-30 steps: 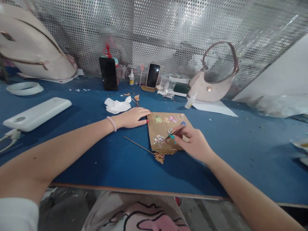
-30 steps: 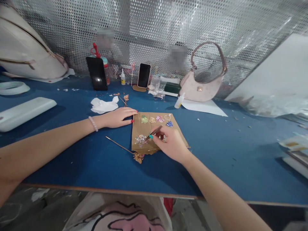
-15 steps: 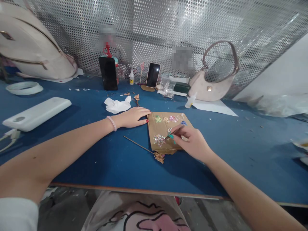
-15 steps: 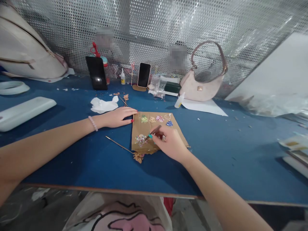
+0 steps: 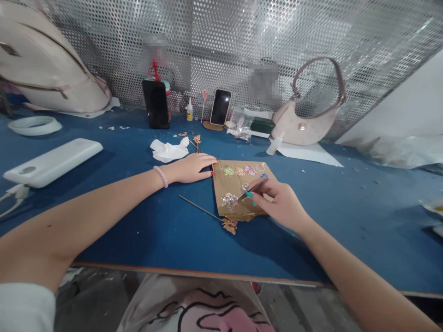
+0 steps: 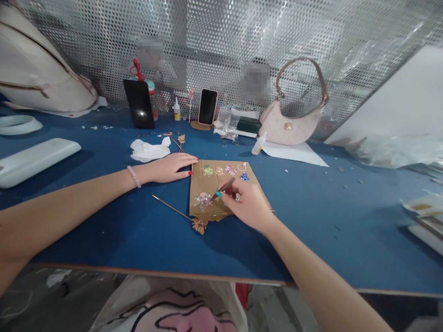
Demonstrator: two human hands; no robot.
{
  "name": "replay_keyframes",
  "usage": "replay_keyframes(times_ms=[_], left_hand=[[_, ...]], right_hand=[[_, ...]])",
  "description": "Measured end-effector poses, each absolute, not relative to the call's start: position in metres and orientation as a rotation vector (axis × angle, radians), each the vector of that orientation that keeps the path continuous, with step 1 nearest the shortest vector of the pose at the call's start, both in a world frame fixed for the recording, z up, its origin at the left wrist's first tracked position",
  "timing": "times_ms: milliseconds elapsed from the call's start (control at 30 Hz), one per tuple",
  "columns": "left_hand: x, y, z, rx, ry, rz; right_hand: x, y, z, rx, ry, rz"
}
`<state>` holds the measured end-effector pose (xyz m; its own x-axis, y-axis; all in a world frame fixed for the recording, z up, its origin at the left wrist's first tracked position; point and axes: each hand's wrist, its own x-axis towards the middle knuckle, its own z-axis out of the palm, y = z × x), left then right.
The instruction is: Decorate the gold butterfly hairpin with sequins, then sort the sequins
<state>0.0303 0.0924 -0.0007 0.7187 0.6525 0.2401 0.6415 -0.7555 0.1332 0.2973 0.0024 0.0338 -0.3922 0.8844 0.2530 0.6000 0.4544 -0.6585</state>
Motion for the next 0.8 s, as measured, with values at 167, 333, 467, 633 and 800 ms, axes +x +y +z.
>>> replay_keyframes(times_ms=[167, 333, 467, 633, 800], left_hand=[[0.0304, 0.0914, 0.0003, 2.871, 1.085, 0.413], [0.0303, 0.0911, 0.0, 2.868, 1.085, 0.416], [0.0308, 0.0907, 0.0014, 2.874, 1.087, 0.417], [0.0315, 0.0902, 0.0029, 2.875, 1.102, 0.399], [0.0317, 0.0895, 0.0021, 2.876, 1.102, 0.405]], right_hand=[[0.298, 0.0019, 0.0329, -1.204, -2.158, 0.659], [0.296, 0.0029, 0.0322, -1.212, -2.171, 0.656], [0.2961, 0.0043, 0.0321, -1.207, -2.168, 0.647], [0.2952, 0.0043, 0.0323, -1.214, -2.153, 0.676], [0.2958, 0.0036, 0.032, -1.222, -2.144, 0.717]])
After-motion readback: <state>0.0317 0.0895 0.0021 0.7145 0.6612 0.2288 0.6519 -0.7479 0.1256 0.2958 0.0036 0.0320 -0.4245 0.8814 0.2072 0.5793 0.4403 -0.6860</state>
